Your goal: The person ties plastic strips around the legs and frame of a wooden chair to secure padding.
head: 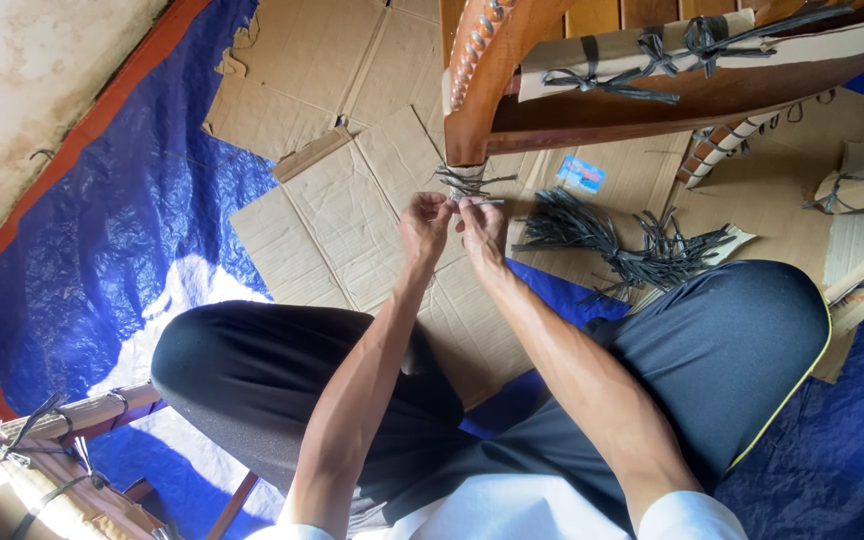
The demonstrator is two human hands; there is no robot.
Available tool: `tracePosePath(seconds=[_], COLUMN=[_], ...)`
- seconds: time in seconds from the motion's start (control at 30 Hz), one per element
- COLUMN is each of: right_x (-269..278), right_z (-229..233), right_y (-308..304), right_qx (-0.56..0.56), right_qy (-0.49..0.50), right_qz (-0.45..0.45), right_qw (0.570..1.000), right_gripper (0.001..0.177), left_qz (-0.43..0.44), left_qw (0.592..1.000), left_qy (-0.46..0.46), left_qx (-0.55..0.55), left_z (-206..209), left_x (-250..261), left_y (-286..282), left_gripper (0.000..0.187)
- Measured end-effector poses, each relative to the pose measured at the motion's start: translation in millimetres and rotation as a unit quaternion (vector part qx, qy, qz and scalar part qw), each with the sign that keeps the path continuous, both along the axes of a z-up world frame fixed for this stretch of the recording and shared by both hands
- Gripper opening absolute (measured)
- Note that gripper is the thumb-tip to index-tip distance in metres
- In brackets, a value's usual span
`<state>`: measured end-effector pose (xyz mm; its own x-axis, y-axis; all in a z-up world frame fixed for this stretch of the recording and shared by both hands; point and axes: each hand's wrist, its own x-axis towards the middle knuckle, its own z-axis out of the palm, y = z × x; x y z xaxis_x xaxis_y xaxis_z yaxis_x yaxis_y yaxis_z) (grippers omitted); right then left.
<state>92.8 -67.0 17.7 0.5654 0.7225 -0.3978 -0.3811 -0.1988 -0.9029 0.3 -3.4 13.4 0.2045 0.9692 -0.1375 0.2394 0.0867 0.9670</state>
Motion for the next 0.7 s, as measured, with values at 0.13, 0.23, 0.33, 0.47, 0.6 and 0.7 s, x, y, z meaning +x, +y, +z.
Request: tracePosePath(seconds=[0.13,0.23,0.33,0.47,0.6,0.7], right_x=[-1.0,-1.1,0.0,0.5,3.0,2.8], right_z=[1.8,0.5,-5.2,-0.2,-12.4,-4.1], right_y=[-1.4,-1.5,-0.9,0.8,1.7,1.0], right_qx=[0.016,0.033,0.023,0.044,0.051,0.051], right_qy=[0.005,-0.025,-0.042,-0.045,-0.056,-0.055], right_qz=[0.001,0.009,0.011,0.015,0.02,0.022], right_qw=[1.0,0.999,0.999,0.998,0.997,0.997], right_gripper=[0.028,0.027,0.028,0.027,0.026,0.027], left_qz=[-0.017,-0.061,-0.072,-0.108,-0.122,-0.125], left_qw=[0.992,0.966,0.951,0.922,0.926,0.933], left_qy=[0.046,0.105,0.158,0.215,0.208,0.197], left_qx=[0.113,0.228,0.256,0.302,0.291,0.272], left_z=[33.4,56.6,66.9,68.1,75.4,72.3], left_x=[-3.7,-7.2,-9.2,-12.0,-12.2,-9.8], left_y=[-8.1,-13.6,-14.7,-10.2,-8.9,-6.3], left_gripper=[0.018,0.016,0.016,0.013,0.007,0.007])
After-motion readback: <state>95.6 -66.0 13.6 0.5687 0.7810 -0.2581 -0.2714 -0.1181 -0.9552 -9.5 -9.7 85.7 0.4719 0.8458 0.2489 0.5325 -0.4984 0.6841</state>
